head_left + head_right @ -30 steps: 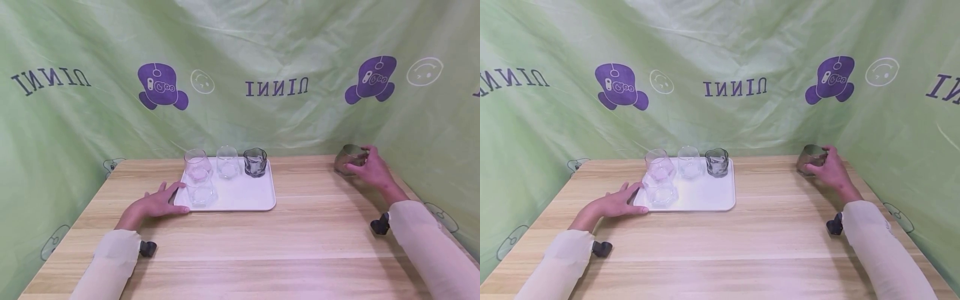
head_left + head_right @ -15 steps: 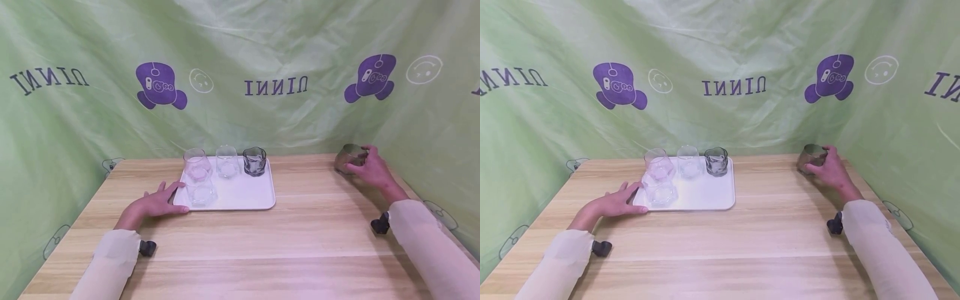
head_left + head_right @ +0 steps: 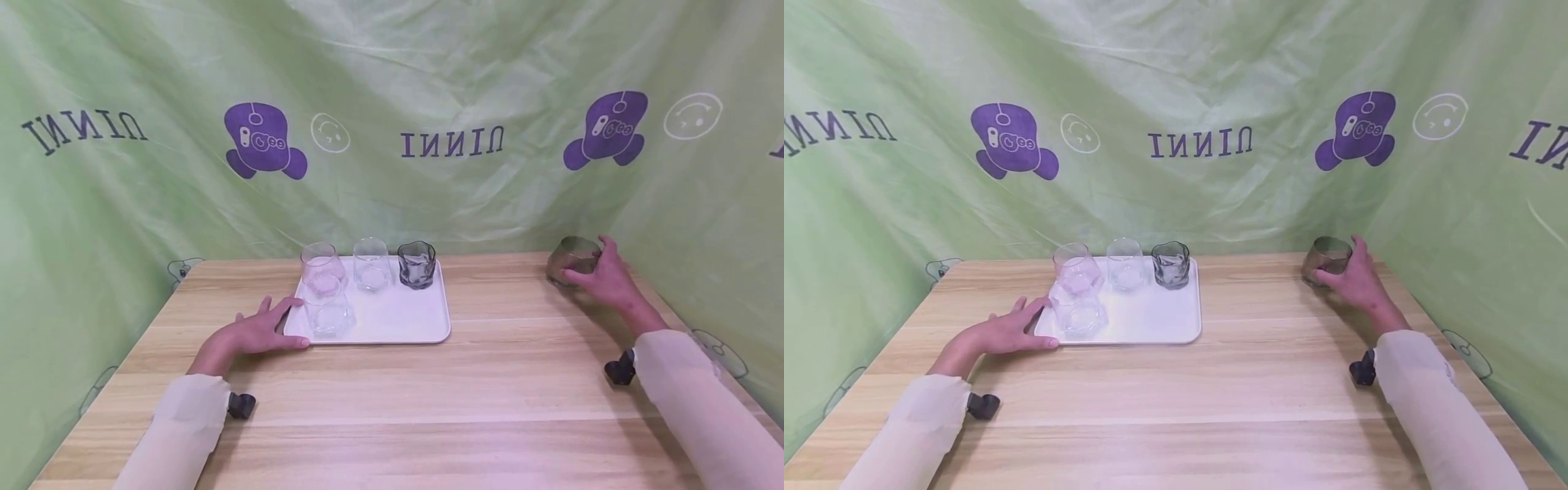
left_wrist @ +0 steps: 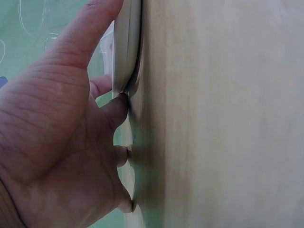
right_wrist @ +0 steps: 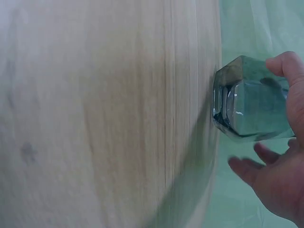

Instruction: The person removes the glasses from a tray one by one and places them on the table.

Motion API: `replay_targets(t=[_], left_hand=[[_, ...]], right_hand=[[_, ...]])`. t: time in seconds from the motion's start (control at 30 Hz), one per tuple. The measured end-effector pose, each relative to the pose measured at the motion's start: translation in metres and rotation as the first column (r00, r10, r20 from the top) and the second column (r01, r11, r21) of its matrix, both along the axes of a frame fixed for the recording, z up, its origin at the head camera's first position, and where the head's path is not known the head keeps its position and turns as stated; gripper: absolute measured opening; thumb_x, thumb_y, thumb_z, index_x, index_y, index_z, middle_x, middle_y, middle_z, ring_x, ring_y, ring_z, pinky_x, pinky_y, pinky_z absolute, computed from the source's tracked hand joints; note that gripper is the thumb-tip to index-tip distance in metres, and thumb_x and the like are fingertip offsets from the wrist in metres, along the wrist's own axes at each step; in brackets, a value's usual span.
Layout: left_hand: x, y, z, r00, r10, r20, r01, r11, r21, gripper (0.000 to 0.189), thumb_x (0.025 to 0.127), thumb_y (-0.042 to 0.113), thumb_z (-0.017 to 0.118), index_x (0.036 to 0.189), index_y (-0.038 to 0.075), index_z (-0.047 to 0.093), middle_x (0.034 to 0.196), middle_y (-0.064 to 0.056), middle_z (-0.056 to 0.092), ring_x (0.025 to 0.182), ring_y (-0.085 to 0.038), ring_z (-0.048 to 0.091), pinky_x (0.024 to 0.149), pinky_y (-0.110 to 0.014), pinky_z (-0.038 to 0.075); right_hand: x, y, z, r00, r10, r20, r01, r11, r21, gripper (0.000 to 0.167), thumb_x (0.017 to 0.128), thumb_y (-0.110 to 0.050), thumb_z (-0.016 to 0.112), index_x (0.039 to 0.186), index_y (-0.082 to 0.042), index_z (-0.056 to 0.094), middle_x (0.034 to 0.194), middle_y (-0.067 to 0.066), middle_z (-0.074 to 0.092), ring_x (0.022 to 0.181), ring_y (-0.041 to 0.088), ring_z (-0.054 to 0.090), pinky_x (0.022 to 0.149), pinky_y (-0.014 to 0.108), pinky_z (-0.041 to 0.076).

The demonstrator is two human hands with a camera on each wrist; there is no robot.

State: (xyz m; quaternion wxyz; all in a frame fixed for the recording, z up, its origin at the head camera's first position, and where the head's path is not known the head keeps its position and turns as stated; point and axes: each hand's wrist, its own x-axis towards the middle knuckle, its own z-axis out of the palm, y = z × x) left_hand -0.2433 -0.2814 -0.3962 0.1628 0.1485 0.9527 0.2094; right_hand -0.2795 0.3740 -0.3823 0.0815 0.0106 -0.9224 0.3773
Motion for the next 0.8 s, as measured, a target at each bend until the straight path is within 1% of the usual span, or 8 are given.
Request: replay_targets(t=[0.1, 0.17, 0.3, 0.37, 0.43, 0.5, 0.63, 0.8], left_hand=[[0.0, 0.0, 0.0, 1.0, -0.001, 0.001, 0.001, 1.0, -0.003, 0.095, 0.087, 0.067, 0.07, 0.156, 0.018, 0.029, 0.161, -0.037, 0.019, 0.149, -0.058, -0.001, 0.099, -0.088, -0.001], [0.0, 0.0, -0.001, 1.0, 0.002, 0.006, -0.002, 1.0, -0.006, 0.095, 0.087, 0.067, 0.07, 0.156, 0.018, 0.028, 0.161, -0.038, 0.019, 0.149, -0.058, -0.001, 0.099, -0.088, -0.001], [-0.001, 0.001, -0.001, 1.0, 0.009, 0.01, -0.009, 1.0, -0.01, 0.097, 0.086, 0.068, 0.07, 0.157, 0.019, 0.028, 0.161, -0.038, 0.016, 0.149, -0.058, -0.002, 0.099, -0.088, -0.002], [-0.001, 0.001, -0.001, 1.0, 0.011, 0.007, -0.011, 1.0, -0.01, 0.098, 0.086, 0.069, 0.07, 0.158, 0.019, 0.028, 0.161, -0.038, 0.015, 0.149, -0.057, -0.001, 0.099, -0.088, -0.002], [-0.002, 0.0, -0.001, 1.0, 0.01, 0.003, -0.01, 1.0, -0.011, 0.098, 0.085, 0.069, 0.07, 0.157, 0.019, 0.028, 0.161, -0.038, 0.016, 0.149, -0.057, -0.001, 0.099, -0.088, -0.001], [-0.002, 0.0, -0.002, 1.0, 0.008, 0.003, -0.008, 1.0, -0.009, 0.097, 0.086, 0.069, 0.07, 0.157, 0.018, 0.028, 0.161, -0.038, 0.016, 0.149, -0.057, -0.001, 0.099, -0.088, -0.001], [-0.002, -0.001, -0.002, 1.0, 0.004, 0.003, -0.004, 1.0, -0.001, 0.095, 0.086, 0.067, 0.071, 0.156, 0.018, 0.029, 0.161, -0.038, 0.018, 0.149, -0.058, -0.001, 0.099, -0.088, -0.002], [-0.002, 0.0, -0.002, 1.0, 0.007, 0.006, -0.007, 1.0, 0.0, 0.095, 0.086, 0.068, 0.071, 0.156, 0.019, 0.029, 0.161, -0.037, 0.017, 0.149, -0.057, -0.001, 0.099, -0.088, -0.002]], right_hand=[[0.0, -0.004, 0.0, 0.998, -0.026, -0.062, 0.026, 1.0, 0.003, 0.116, 0.093, -0.025, 0.079, 0.157, 0.007, -0.012, 0.153, 0.05, 0.005, 0.139, 0.067, 0.014, 0.111, 0.076, 0.016], [0.0, -0.008, 0.002, 0.993, -0.045, -0.111, 0.047, 0.999, 0.015, 0.116, 0.091, -0.025, 0.079, 0.159, 0.005, -0.009, 0.156, 0.046, 0.005, 0.142, 0.064, 0.012, 0.112, 0.075, 0.014], [0.002, -0.019, 0.01, 0.971, -0.083, -0.226, 0.098, 0.994, 0.056, 0.113, 0.087, -0.023, 0.083, 0.161, 0.002, 0.001, 0.158, 0.039, 0.01, 0.144, 0.057, 0.012, 0.116, 0.069, 0.014], [0.002, -0.027, 0.016, 0.957, -0.084, -0.279, 0.106, 0.992, 0.067, 0.112, 0.085, -0.021, 0.085, 0.161, 0.001, 0.006, 0.159, 0.036, 0.014, 0.144, 0.054, 0.014, 0.117, 0.066, 0.013], [0.001, -0.036, 0.022, 0.946, -0.076, -0.314, 0.104, 0.992, 0.074, 0.111, 0.083, -0.019, 0.087, 0.161, 0.001, 0.01, 0.158, 0.034, 0.018, 0.144, 0.052, 0.016, 0.118, 0.064, 0.014], [0.001, -0.046, 0.027, 0.941, -0.056, -0.335, 0.087, 0.993, 0.078, 0.111, 0.081, -0.019, 0.088, 0.161, 0.001, 0.013, 0.158, 0.033, 0.02, 0.144, 0.052, 0.017, 0.118, 0.063, 0.013], [0.002, -0.067, 0.035, 0.936, -0.001, -0.352, 0.034, 0.995, 0.089, 0.108, 0.081, -0.019, 0.088, 0.161, 0.0, 0.017, 0.157, 0.033, 0.022, 0.144, 0.051, 0.018, 0.119, 0.064, 0.014], [0.003, -0.096, 0.038, 0.93, 0.09, -0.356, -0.067, 0.995, 0.078, 0.103, 0.083, -0.02, 0.088, 0.159, -0.001, 0.022, 0.159, 0.03, 0.022, 0.146, 0.047, 0.02, 0.118, 0.064, 0.017]])
